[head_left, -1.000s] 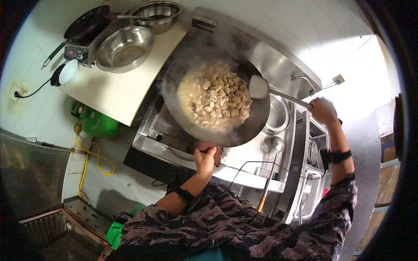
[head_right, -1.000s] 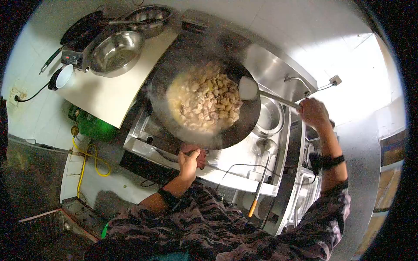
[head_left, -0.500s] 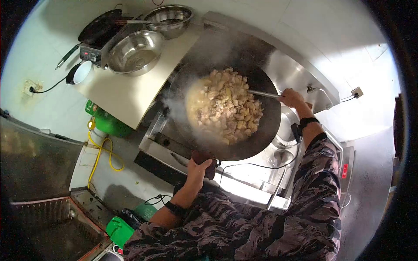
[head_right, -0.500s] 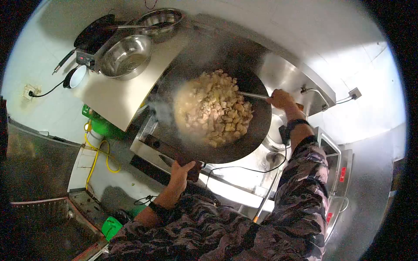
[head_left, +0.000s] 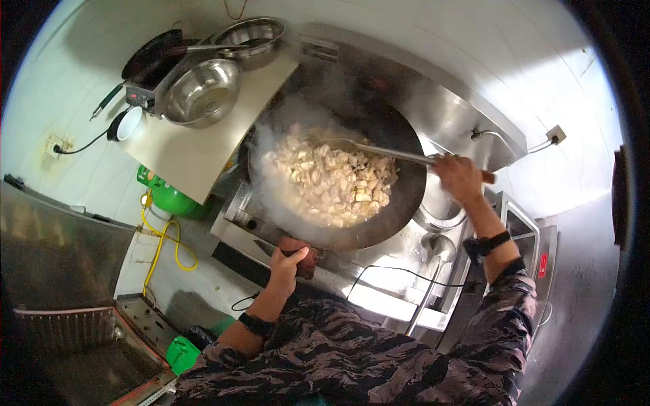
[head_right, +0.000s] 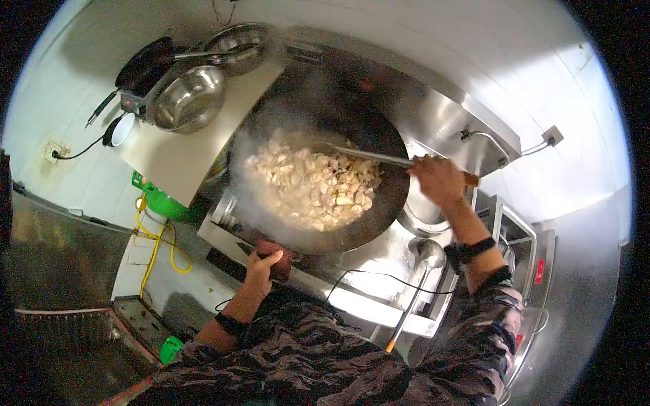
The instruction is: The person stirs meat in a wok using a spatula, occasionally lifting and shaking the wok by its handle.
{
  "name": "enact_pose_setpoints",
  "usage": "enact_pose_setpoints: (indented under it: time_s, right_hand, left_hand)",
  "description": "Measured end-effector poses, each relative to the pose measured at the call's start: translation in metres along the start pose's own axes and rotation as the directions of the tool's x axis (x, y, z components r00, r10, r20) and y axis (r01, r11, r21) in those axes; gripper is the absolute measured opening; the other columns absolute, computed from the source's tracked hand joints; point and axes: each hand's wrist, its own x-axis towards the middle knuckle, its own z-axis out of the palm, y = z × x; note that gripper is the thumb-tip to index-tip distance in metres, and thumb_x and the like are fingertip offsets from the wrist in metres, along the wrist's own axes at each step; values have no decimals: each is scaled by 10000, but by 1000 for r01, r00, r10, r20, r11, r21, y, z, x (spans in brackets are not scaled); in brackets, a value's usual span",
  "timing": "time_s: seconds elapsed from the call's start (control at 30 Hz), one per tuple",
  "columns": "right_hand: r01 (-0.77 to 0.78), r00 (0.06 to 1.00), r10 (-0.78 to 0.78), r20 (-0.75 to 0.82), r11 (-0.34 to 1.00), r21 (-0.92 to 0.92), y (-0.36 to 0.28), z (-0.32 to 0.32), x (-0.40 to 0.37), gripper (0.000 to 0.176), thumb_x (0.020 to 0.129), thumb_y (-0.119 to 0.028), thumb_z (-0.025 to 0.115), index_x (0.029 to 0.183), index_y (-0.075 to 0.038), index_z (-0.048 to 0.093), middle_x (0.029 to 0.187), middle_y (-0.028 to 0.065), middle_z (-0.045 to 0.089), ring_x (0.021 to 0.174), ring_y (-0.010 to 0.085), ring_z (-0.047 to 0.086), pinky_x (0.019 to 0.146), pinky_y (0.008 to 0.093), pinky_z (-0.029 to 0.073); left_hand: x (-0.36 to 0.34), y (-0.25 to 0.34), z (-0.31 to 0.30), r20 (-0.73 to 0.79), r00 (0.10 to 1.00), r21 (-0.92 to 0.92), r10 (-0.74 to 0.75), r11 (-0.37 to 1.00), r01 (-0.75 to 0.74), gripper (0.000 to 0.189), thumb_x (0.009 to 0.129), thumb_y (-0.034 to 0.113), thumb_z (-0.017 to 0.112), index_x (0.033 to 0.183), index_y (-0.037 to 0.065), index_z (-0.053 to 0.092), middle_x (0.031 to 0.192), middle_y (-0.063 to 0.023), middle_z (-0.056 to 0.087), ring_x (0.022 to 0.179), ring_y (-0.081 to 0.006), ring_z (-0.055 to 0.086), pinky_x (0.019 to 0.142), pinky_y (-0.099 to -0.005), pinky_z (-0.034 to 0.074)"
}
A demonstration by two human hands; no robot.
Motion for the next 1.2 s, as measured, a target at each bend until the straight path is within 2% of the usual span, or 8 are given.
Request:
enact_pose_setpoints:
  time_s: [0.33, 0.53, 0.57, 0.63, 0.7, 0.77, 0.9, 1.2]
  right_hand:
    - [-299, 673, 379, 635, 925, -234, 76, -124, 86, 427, 862, -361, 654, 1015, 37, 668, 1001, 207, 714, 968, 354, 702, 879, 450, 561]
    - [-238, 539, 199, 819, 968, -79, 97, 24, 60, 678, 865, -539, 635, 1083, 104, 635, 1005, 282, 682, 971, 392, 685, 869, 493, 549]
    - [32, 794, -110, 598, 990, 141, 149, 160, 6, 713, 873, -589, 611, 1021, 107, 653, 912, 259, 687, 880, 397, 692, 798, 505, 560]
    - [240, 697, -209, 686, 969, 52, 75, 150, 17, 420, 953, -458, 552, 892, -86, 737, 816, 146, 685, 875, 346, 654, 806, 487, 508]
    - [-471, 703, 248, 667, 865, 174, -3, 81, 34, 523, 928, -523, 553, 952, -35, 738, 1073, 217, 688, 1022, 423, 636, 924, 485, 497]
    - [-560, 706, 283, 649, 784, 267, -44, 49, 41, 588, 939, -530, 526, 979, 25, 717, 1031, 283, 680, 1034, 431, 650, 904, 510, 506]
    - [-690, 646, 447, 619, 688, 224, -99, 52, 42, 461, 933, -473, 566, 984, -45, 727, 998, 249, 690, 1016, 444, 640, 893, 505, 504]
    - [-337, 921, 302, 248, 935, 114, -124, 8, 9, 414, 975, -345, 502, 1172, -5, 630, 944, 186, 693, 711, 323, 701, 602, 415, 559]
  left_hand:
    - [-12, 18, 19, -144, 986, 33, -78, 996, 83, 197, 902, 57, 683, 1090, 40, 628, 1006, -55, 660, 896, -187, 628, 774, -360, 511]
    - [-12, 14, 15, -44, 999, 36, 3, 999, -1, 313, 925, 43, 647, 1230, 29, 579, 1136, -78, 641, 992, -193, 623, 845, -350, 502]
    - [-12, 13, 16, -63, 998, 43, 7, 999, -4, 302, 926, 44, 645, 1221, 29, 580, 1118, -70, 642, 983, -188, 623, 847, -346, 499]
    - [-11, 13, 17, -87, 996, 34, 15, 999, -12, 292, 927, 44, 643, 1212, 29, 580, 1100, -62, 643, 973, -183, 622, 848, -343, 496]
    - [-7, 13, 13, -78, 997, 79, -12, 997, 18, 228, 924, 46, 652, 1146, 34, 602, 1038, -42, 650, 935, -175, 621, 833, -342, 492]
    - [-4, 10, 8, -84, 996, 84, -36, 995, 43, 315, 898, 38, 673, 1198, 25, 578, 1096, -63, 644, 979, -200, 620, 880, -355, 492]
    - [-7, 8, 9, -61, 998, 59, 6, 998, -2, 165, 903, 35, 673, 1056, 38, 613, 977, -17, 643, 880, -154, 610, 796, -327, 484]
    - [-3, 6, 5, -108, 994, 106, -32, 993, 44, 141, 889, 67, 707, 1008, 29, 642, 929, -43, 669, 797, -165, 640, 684, -329, 499]
